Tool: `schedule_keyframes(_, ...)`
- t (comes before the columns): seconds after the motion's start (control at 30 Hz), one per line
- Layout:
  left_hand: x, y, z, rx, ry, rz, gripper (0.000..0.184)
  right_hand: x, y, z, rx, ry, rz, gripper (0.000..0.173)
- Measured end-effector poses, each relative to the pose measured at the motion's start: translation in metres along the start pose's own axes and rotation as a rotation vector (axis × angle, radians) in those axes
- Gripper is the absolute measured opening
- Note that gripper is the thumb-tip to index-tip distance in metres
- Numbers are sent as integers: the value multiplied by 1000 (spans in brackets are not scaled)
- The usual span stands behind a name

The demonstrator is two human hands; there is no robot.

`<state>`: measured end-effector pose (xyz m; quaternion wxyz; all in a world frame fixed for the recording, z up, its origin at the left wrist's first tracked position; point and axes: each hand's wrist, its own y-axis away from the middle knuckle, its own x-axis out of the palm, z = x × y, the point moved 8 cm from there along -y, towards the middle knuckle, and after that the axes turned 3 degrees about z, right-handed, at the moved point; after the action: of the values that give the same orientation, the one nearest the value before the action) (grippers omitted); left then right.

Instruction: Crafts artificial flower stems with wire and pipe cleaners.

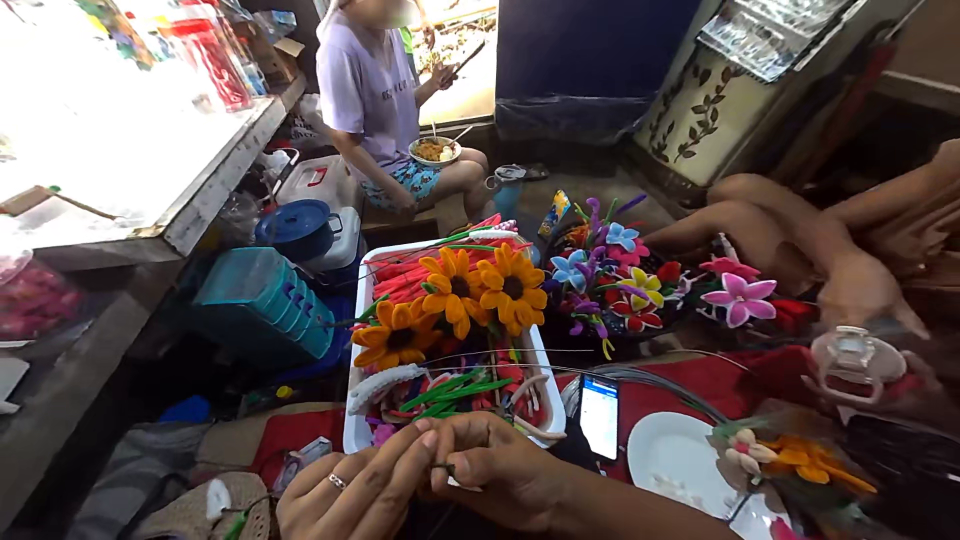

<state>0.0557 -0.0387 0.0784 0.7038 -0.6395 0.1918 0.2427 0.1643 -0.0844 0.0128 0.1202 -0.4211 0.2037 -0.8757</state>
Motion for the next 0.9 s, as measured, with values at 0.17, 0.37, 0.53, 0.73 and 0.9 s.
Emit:
schedule_keyframes(0.17, 5, -7, 3, -47, 7, 31, 21, -5, -3, 17, -125, 293, 3, 16)
schedule_keyframes(0.37, 14, -13, 18, -227, 412, 168, 34, -6, -5, 39, -161, 606, 54, 19)
schedule_keyframes(0.53, 11, -9, 28, -356, 645, 225, 23, 1, -9, 40, -103, 779, 147, 24)
schedule_keyframes(0.73, 7, -6, 31, -385, 726, 256, 17, 1, -9, 34, -107, 766, 76, 19)
schedule_keyframes(0.9, 13, -1, 31, -385, 648, 250, 18, 5, -8, 34, -117, 946, 69, 26)
